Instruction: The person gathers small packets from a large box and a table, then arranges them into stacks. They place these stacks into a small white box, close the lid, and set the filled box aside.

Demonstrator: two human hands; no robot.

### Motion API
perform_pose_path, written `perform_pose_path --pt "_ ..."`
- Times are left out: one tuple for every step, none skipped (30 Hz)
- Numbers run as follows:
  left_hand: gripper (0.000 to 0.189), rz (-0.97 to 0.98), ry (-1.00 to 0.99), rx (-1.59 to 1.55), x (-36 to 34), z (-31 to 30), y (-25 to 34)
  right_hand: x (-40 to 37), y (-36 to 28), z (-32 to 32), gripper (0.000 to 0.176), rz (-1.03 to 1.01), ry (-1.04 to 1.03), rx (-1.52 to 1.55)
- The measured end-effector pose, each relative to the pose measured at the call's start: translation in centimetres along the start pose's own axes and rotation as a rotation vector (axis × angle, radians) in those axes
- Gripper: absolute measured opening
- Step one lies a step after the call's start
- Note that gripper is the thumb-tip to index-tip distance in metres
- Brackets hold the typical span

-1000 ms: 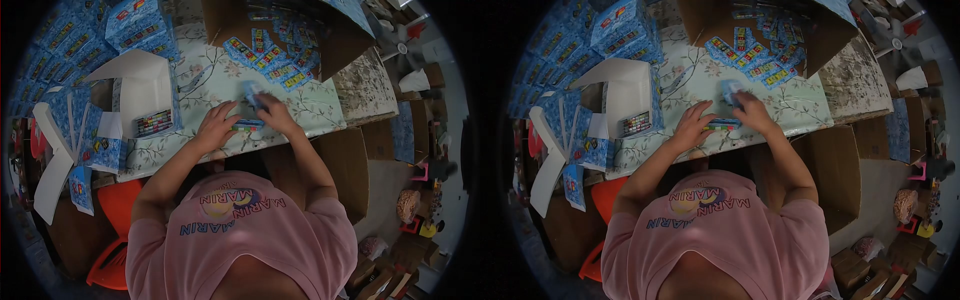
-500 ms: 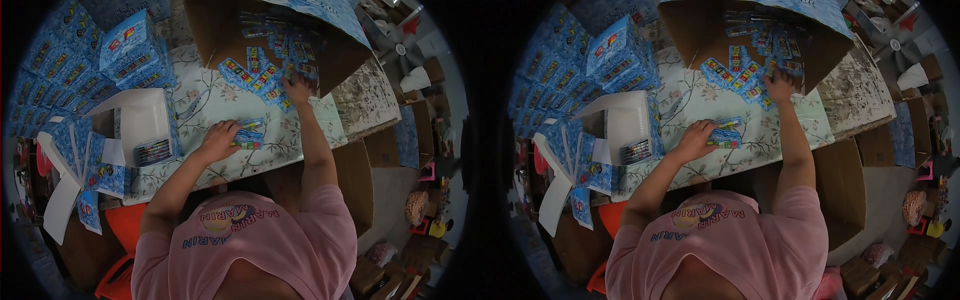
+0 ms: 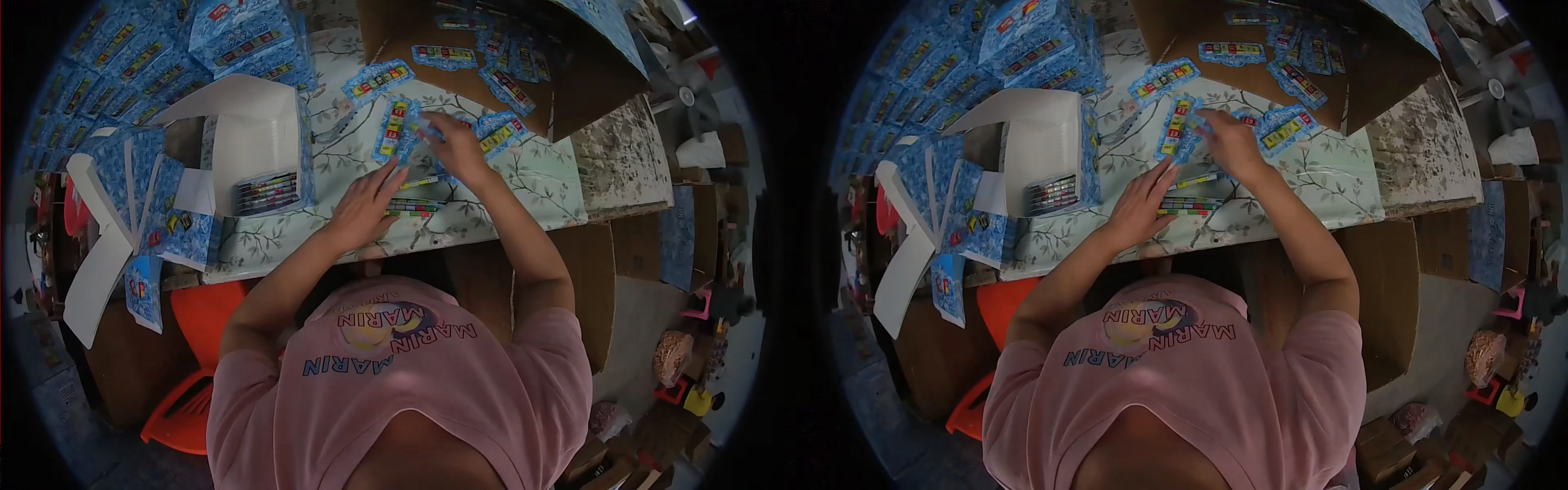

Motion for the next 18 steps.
perform_pose_path --pt "0.088 -0.005 0.0 0.004 -0.1 0.1 0.2 -0.7 -2.8 0.3 0.03 -0.019 -0.123 0.064" --pt "0.093 -0.014 0.064 0.071 0.1 0.0 0.3 -0.2 -3.6 0.2 0.03 -0.022 -0.124 0.067" --pt "0.098 -0.022 0.13 0.137 0.2 -0.2 0.3 -0.2 -3.9 1.1 0.027 0.055 -0.388 0.086" --pt "0.098 -0.021 0.133 0.139 0.1 0.0 -0.1 -0.5 -4.0 2.0 0.025 0.132 -0.651 0.101" --pt "0.097 -0.072 0.117 0.063 0.0 0.5 -0.8 0.5 -3.8 2.3 0.025 0.129 -0.652 0.1" --pt "0.097 -0.123 0.098 -0.014 0.0 0.9 -1.2 2.3 -2.2 2.7 0.03 0.266 -0.621 -0.117" --pt "0.097 -0.123 0.101 -0.014 0.3 0.7 -1.1 4.2 -0.7 2.9 0.036 0.4 -0.58 -0.335" --pt "0.089 -0.161 0.014 0.009 0.8 0.9 -1.1 5.5 0.3 2.7 0.043 0.53 -0.53 -0.552" --pt "0.082 -0.201 -0.069 0.033 1.1 1.0 -1.2 5.6 0.9 3.6 0.043 0.521 -0.526 -0.554" --pt "0.082 -0.199 -0.06 0.043 1.3 0.9 -1.3 5.7 2.2 4.7 0.046 0.486 -0.369 -0.619" --pt "0.072 -0.167 -0.07 0.043 1.3 1.0 -1.4 6.0 3.0 5.6 0.048 0.449 -0.211 -0.676" --pt "0.063 -0.137 -0.081 0.043 1.2 1.0 -1.6 6.5 3.7 6.5 0.048 0.438 -0.206 -0.67" --pt "0.063 -0.139 -0.075 0.051 1.1 0.9 -1.7 7.1 3.8 7.5 0.044 0.341 -0.262 -0.479" --pt "0.056 -0.139 -0.074 0.041 0.8 0.7 -1.8 7.5 3.8 8.4 0.041 0.245 -0.317 -0.289" --pt "0.05 -0.138 -0.072 0.03 0.6 0.7 -1.8 8.0 2.4 7.7 0.028 0.207 -0.209 -0.133" --pt "0.05 -0.138 -0.063 0.034 0.2 0.6 -2.0 8.3 0.3 6.6 0.028 0.197 -0.209 -0.135" --pt "0.057 -0.153 -0.035 0.069 -0.4 0.3 -2.3 8.4 -2.4 5.4 0.022 0.095 -0.258 -0.184" --pt "0.065 -0.169 -0.006 0.104 -0.8 0.0 -2.5 8.2 -4.1 5.0 0.015 -0.008 -0.305 -0.233"
Point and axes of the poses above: each hand's wrist, its own x-axis towards the middle knuckle, its own z-axis out of the palm, y = z × x, the point moved 4 cm from there along x, towards the middle knuckle, and after that the axes turned 9 degrees about y, right-handed, at the moved point
